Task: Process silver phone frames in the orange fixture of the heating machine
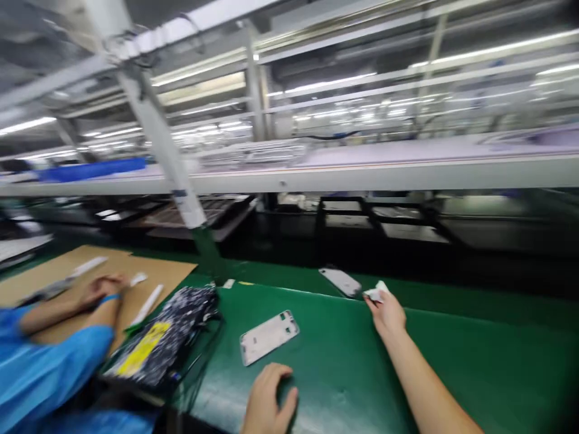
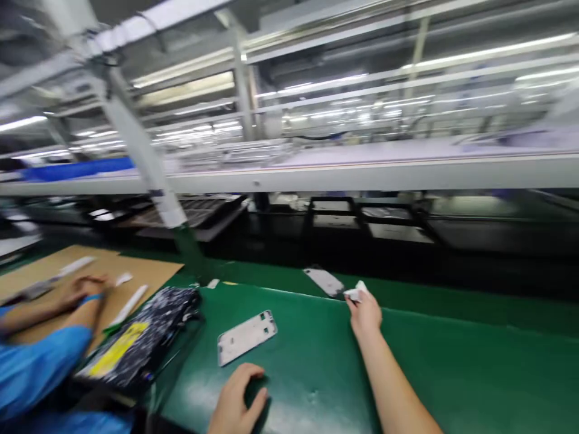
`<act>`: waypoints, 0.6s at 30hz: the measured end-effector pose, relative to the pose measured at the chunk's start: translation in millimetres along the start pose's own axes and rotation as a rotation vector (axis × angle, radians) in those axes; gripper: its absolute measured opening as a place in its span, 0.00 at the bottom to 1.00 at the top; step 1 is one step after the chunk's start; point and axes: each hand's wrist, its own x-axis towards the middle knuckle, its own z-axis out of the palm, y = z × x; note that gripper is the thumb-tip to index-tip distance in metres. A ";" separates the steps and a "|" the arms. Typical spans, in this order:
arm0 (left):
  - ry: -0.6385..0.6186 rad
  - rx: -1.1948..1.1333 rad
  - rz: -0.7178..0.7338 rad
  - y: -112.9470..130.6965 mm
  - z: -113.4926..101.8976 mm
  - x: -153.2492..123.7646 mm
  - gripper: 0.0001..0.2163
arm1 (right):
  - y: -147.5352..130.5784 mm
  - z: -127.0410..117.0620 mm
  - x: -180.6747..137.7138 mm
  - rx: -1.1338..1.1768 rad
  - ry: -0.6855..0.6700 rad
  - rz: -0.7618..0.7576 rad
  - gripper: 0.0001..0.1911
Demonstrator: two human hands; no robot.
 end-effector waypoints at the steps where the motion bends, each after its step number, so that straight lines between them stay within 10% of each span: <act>1: 0.016 -0.007 0.014 -4.7 2.0 2.7 0.12 | -5.0 -13.5 13.4 0.041 0.059 0.044 0.13; 8: -0.227 -0.243 0.140 36.0 81.6 41.2 0.21 | -17.1 -92.9 -68.6 0.149 0.044 0.087 0.31; 18: -0.650 -0.449 1.270 163.8 240.7 54.3 0.10 | -34.8 -251.9 -224.4 0.069 0.453 -0.056 0.27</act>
